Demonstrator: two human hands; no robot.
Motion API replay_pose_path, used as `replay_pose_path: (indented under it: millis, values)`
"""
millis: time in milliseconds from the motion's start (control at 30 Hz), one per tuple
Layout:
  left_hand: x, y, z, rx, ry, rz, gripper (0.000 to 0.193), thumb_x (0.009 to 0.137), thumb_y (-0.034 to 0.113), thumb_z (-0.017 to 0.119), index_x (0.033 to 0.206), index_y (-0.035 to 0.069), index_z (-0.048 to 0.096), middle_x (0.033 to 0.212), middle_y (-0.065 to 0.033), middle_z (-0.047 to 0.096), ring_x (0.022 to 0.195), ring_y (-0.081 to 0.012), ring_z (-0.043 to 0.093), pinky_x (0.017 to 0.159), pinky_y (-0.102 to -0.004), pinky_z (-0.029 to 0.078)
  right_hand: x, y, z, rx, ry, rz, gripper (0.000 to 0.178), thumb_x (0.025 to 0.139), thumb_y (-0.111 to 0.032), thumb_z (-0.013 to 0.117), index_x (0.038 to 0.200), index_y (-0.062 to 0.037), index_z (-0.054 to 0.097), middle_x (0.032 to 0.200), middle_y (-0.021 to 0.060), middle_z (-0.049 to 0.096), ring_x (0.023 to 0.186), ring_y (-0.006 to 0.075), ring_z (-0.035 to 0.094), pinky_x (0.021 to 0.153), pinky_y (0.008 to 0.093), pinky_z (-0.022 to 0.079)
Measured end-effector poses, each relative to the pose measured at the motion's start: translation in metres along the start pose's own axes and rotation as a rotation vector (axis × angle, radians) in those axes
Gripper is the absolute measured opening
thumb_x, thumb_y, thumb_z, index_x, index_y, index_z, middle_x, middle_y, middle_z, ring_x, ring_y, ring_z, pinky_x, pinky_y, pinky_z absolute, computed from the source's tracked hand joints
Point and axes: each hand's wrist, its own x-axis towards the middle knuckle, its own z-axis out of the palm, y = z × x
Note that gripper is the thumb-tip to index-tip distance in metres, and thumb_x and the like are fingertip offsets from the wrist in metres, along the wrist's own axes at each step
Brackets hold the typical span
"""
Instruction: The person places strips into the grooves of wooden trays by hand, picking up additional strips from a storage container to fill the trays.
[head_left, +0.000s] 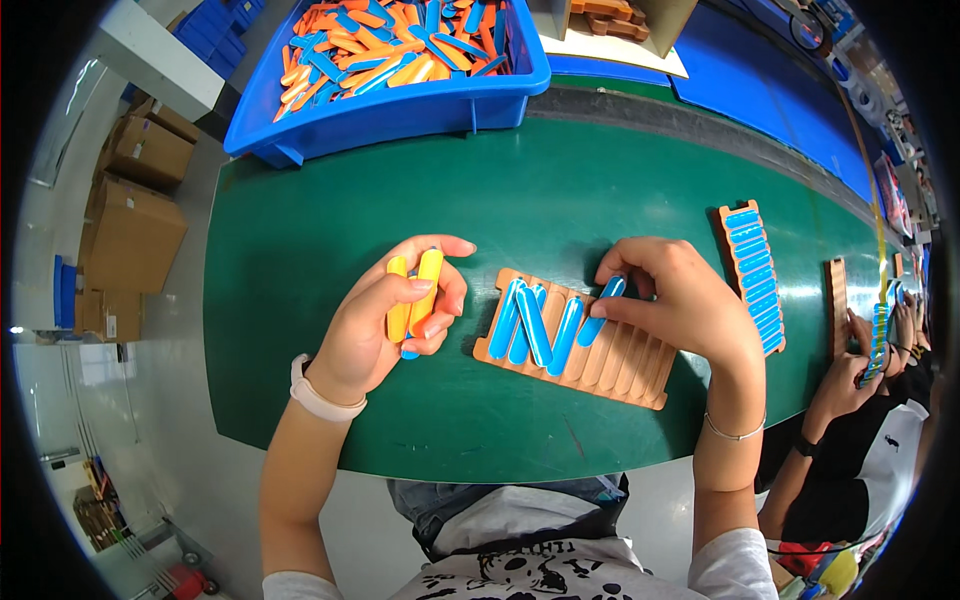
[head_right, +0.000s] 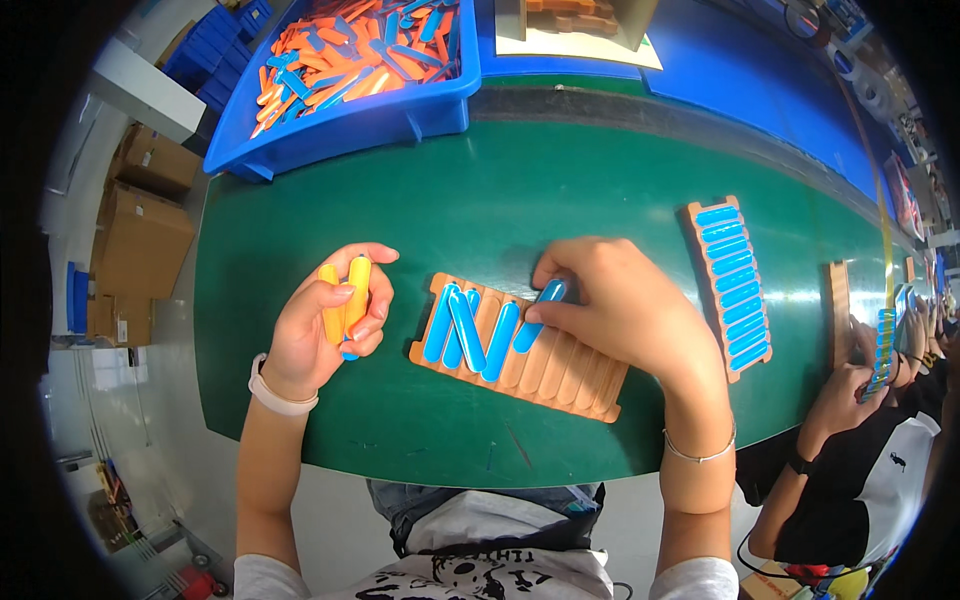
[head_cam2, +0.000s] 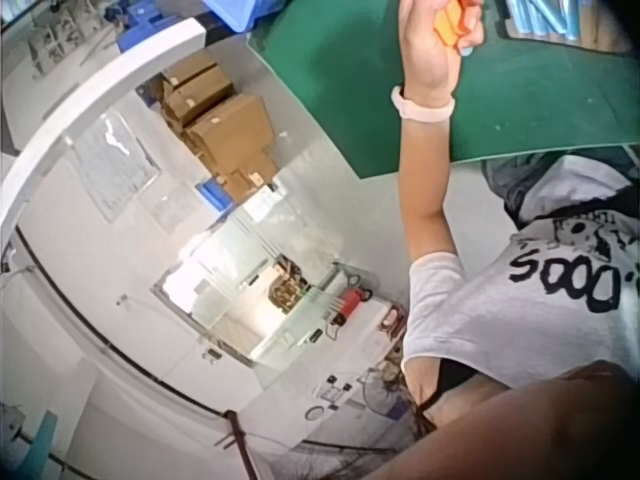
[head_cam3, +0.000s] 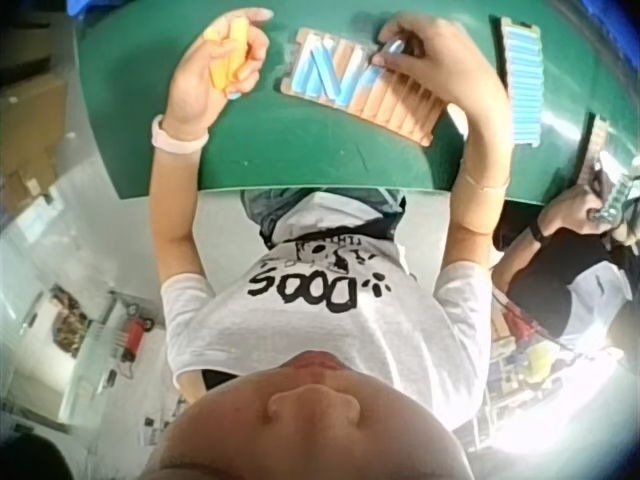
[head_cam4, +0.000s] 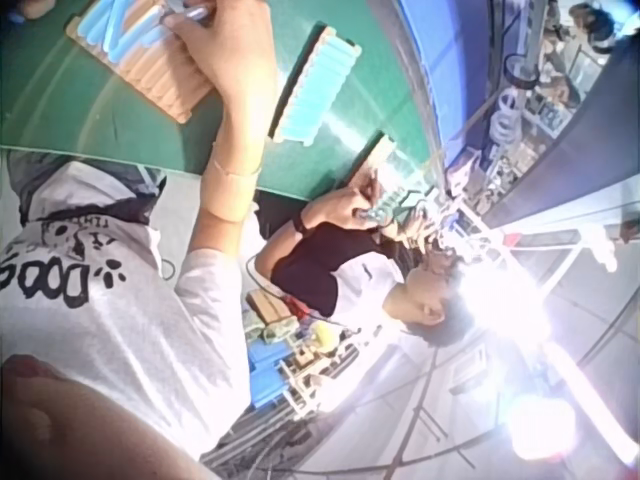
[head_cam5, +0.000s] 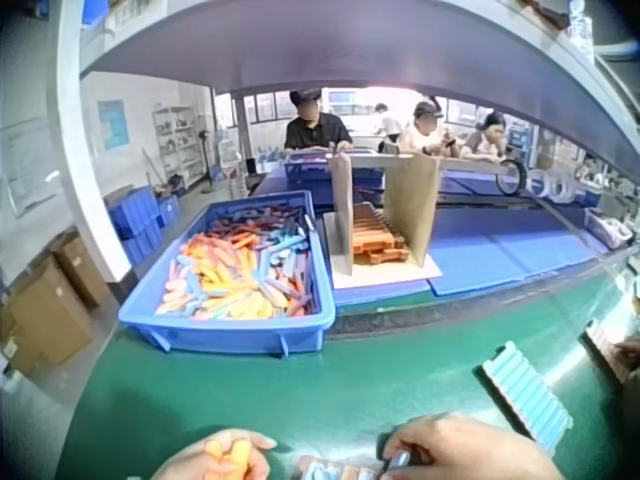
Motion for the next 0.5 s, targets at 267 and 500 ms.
replay_pose_path:
  millis: [267,500]
  values:
    - [0.003,-0.001,-0.008,-0.012,-0.037,-0.018,0.045,0.085,0.017,0.043,0.125,-0.004,0.043,0.085,-0.0085,0.053,0.061,-0.009,0.041,0.049,-0.0222,0.033,-0.012,-0.018,0.014,-0.092,0.054,-0.021,0.034,0.068,-0.015,0.078,0.089,-0.0023,0.055,0.089,0.0126,0.056,0.085,0.0318,0.059,0.074,0.0378,0.048]
    - [0.002,0.003,0.009,0.034,0.103,-0.066,0.057,0.089,0.014,0.045,0.138,-0.008,0.028,0.088,-0.0134,0.056,0.062,-0.0135,0.053,0.04,-0.0221,0.038,0.008,-0.012,0.034,0.086,0.242,-0.225,0.032,0.077,-0.021,0.073,0.097,-0.0008,0.059,0.093,0.0141,0.057,0.089,0.0306,0.056,0.079,0.0374,0.047]
